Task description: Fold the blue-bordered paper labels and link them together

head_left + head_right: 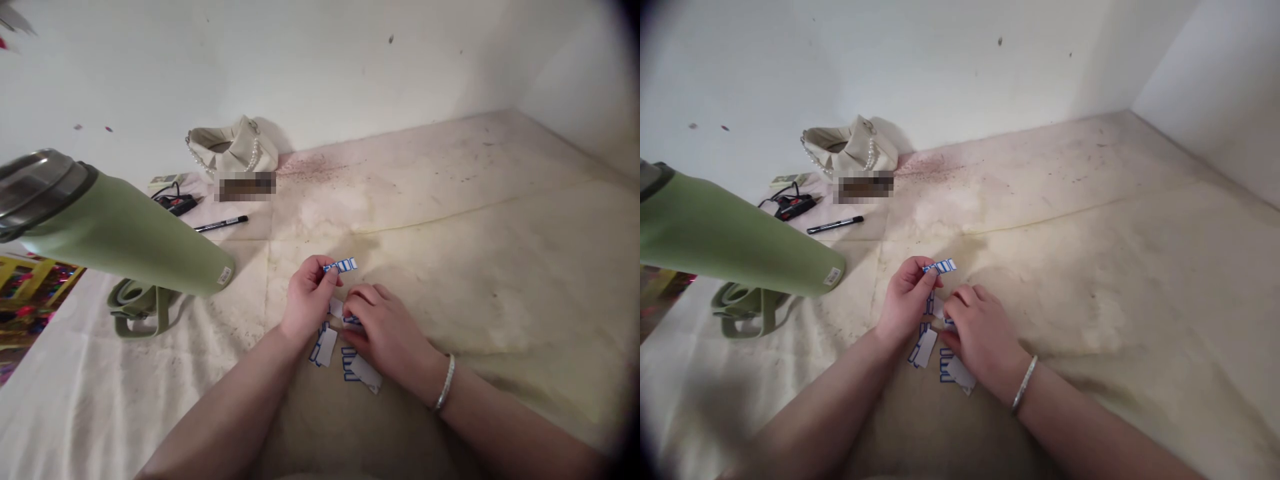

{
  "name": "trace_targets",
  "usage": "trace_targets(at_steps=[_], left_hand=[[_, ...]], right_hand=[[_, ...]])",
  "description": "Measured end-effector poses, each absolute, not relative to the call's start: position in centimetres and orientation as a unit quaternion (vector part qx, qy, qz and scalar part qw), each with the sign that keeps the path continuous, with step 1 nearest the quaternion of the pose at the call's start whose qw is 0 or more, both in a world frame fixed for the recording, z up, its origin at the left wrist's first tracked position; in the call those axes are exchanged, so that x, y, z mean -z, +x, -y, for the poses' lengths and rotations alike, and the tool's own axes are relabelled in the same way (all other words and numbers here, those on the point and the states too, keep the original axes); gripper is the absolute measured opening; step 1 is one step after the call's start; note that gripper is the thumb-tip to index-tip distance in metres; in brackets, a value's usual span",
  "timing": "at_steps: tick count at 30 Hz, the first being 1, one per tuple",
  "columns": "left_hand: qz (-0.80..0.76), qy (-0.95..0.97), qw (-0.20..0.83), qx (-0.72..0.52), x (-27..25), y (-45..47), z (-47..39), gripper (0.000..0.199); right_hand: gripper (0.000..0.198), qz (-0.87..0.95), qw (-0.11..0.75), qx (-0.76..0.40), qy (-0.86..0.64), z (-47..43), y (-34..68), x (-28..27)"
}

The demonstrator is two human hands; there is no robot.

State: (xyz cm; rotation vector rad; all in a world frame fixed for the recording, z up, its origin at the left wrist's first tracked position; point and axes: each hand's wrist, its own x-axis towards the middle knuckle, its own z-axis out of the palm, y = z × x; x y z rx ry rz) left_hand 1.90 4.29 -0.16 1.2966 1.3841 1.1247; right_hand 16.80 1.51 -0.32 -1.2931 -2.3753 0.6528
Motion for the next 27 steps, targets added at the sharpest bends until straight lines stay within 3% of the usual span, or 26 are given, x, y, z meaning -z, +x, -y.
trace_targets(at_steps=[8, 12, 14, 22, 27], left_hand=[[-0.553, 0.534, 0.447, -0.458, 0.2, 1.8, -4.2, 0.01], [-0.56, 0.534, 0.444, -0.451, 0.2, 1.9, -4.2, 0.011], [-0.563, 0.534, 0.443, -0.449, 0.3, 1.9, -4.2, 0.01], [-0.569, 0.533, 0.443, -0.443, 0.2, 1.9, -4.2, 0.011], [-0.566, 0.53, 0.449, -0.444, 0.2, 1.9, -4.2, 0.011]], right_hand=[[0.005, 0.831, 0.194, -0.238, -0.464, -1.5, 16.8, 0.1], [0.033, 0.83, 0.161, -0.197, -0.496, -0.8, 17.6, -0.2], [0.036, 0.831, 0.144, -0.184, -0.504, -0.6, 17.9, -0.3], [0.005, 0.825, 0.126, -0.219, -0.506, -1.2, 17.6, -0.6], [0.009, 0.787, 0.172, -0.268, -0.529, -1.3, 17.7, -0.5]])
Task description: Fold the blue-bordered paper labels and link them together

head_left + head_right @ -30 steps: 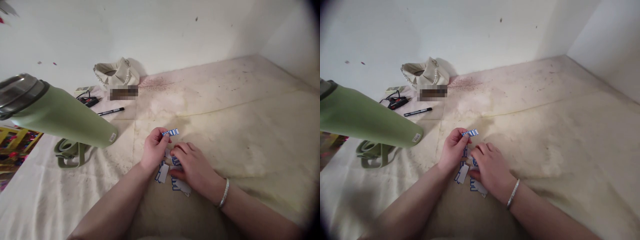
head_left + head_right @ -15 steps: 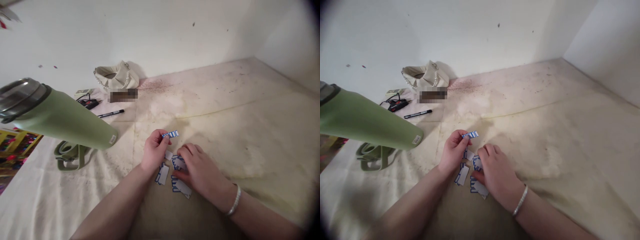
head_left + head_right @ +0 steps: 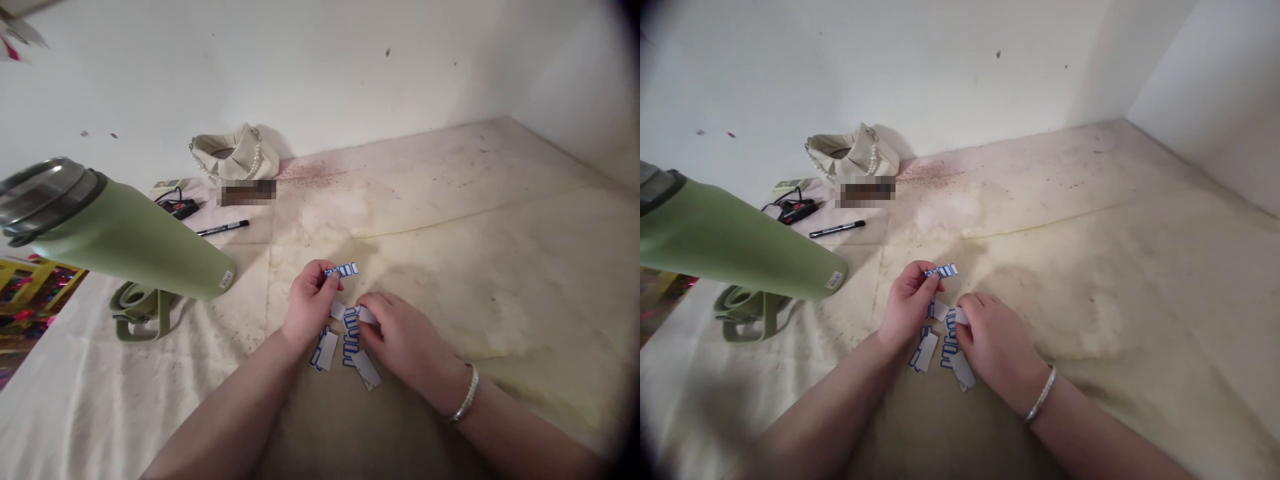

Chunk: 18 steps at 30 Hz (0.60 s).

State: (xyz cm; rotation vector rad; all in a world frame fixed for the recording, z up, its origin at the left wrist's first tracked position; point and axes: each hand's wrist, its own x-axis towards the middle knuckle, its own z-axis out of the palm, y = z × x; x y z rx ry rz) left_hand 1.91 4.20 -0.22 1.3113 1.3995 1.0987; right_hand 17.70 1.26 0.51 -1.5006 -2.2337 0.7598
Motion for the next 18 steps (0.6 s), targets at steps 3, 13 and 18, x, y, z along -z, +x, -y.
trace_targets(at_steps=[3, 13, 18], left_hand=[[-0.568, 0.534, 0.441, -0.443, 0.32, 1.9, -4.22, 0.012], [-0.568, 0.527, 0.451, -0.442, 0.47, 1.86, -4.15, 0.011], [-0.571, 0.524, 0.453, -0.442, 0.41, 1.92, -4.13, 0.012]], right_hand=[[0.015, 0.768, 0.206, -0.295, -0.53, -1.4, 17.78, -0.38], [0.033, 0.741, 0.259, -0.347, -0.513, -1.76, 17.89, -0.1], [0.037, 0.726, 0.304, -0.32, -0.527, -1.55, 17.86, -0.39]])
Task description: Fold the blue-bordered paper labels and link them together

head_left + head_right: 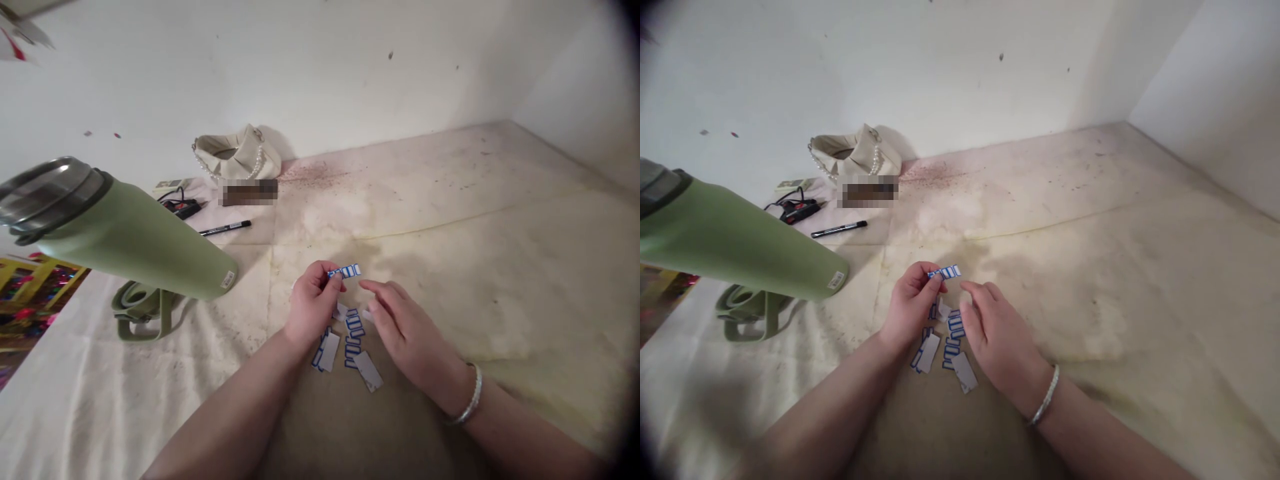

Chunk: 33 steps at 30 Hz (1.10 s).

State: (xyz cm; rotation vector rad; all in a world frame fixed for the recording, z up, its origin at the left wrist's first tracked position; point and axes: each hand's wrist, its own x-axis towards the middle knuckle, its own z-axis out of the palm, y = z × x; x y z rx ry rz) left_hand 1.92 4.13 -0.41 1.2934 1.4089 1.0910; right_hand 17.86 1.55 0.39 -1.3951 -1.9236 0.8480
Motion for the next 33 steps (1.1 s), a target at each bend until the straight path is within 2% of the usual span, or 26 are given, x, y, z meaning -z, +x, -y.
trace_targets(at_steps=[5, 10, 14, 19, 22, 26, 33], left_hand=[[-0.573, 0.53, 0.445, -0.439, 0.4, 2.0, -4.0, 0.013], [-0.568, 0.575, 0.428, -0.405, 0.3, 2.2, -3.4, 0.01], [-0.556, 0.613, 0.428, -0.363, 0.3, 2.3, -3.2, 0.011], [-0.535, 0.692, 0.385, -0.294, -0.1, 2.3, -3.4, 0.012], [-0.523, 0.73, 0.35, -0.267, -0.3, 2.3, -3.5, 0.012], [-0.521, 0.741, 0.332, -0.261, -0.5, 2.4, -3.5, 0.012], [-0.515, 0.733, 0.359, -0.262, -0.3, 2.3, -3.7, 0.01]], right_hand=[[0.034, 0.715, 0.371, -0.287, -0.518, -1.7, 18.1, -0.2], [0.035, 0.701, 0.421, -0.303, -0.49, -1.2, 18.4, -0.5], [0.03, 0.687, 0.43, -0.273, -0.518, -1.0, 18.3, -0.6], [0.01, 0.692, 0.407, -0.289, -0.521, -1.4, 18.1, -0.5], [0.017, 0.713, 0.415, -0.298, -0.481, -1.5, 17.9, -0.3], [0.021, 0.71, 0.404, -0.288, -0.5, -1.7, 17.6, 0.2], [0.006, 0.681, 0.391, -0.314, -0.533, -2.1, 17.7, 0.2]])
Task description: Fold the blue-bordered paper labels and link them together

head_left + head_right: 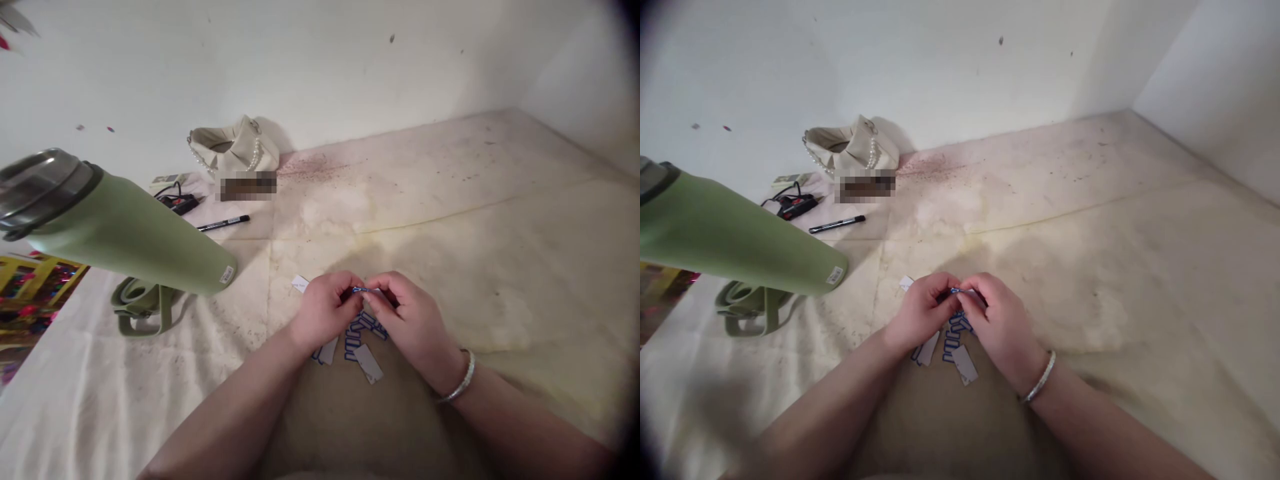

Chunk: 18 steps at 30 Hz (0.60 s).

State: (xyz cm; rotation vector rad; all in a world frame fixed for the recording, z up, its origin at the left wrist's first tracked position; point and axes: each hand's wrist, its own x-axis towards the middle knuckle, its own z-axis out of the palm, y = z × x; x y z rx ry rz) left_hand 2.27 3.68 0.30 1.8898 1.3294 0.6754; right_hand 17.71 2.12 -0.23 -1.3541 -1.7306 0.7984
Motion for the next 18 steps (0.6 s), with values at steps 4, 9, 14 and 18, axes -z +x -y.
trace_targets(at_steps=[4, 9, 14, 18], left_hand=[[-0.519, 0.727, 0.363, -0.263, -0.22, 2.14, -3.74, 0.008], [-0.512, 0.724, 0.374, -0.271, -0.25, 2.16, -3.68, 0.015], [-0.521, 0.717, 0.379, -0.268, -0.29, 2.26, -3.66, 0.014], [-0.518, 0.716, 0.374, -0.282, -0.29, 2.22, -3.65, 0.013]], right_hand=[[0.018, 0.712, 0.409, -0.299, -0.487, -2.19, 17.71, 0.15], [0.023, 0.672, 0.405, -0.317, -0.533, -2.07, 17.52, 0.65], [0.018, 0.594, 0.399, -0.427, -0.552, -1.88, 17.51, 0.79], [0.015, 0.634, 0.393, -0.388, -0.541, -1.98, 17.43, 0.4]])
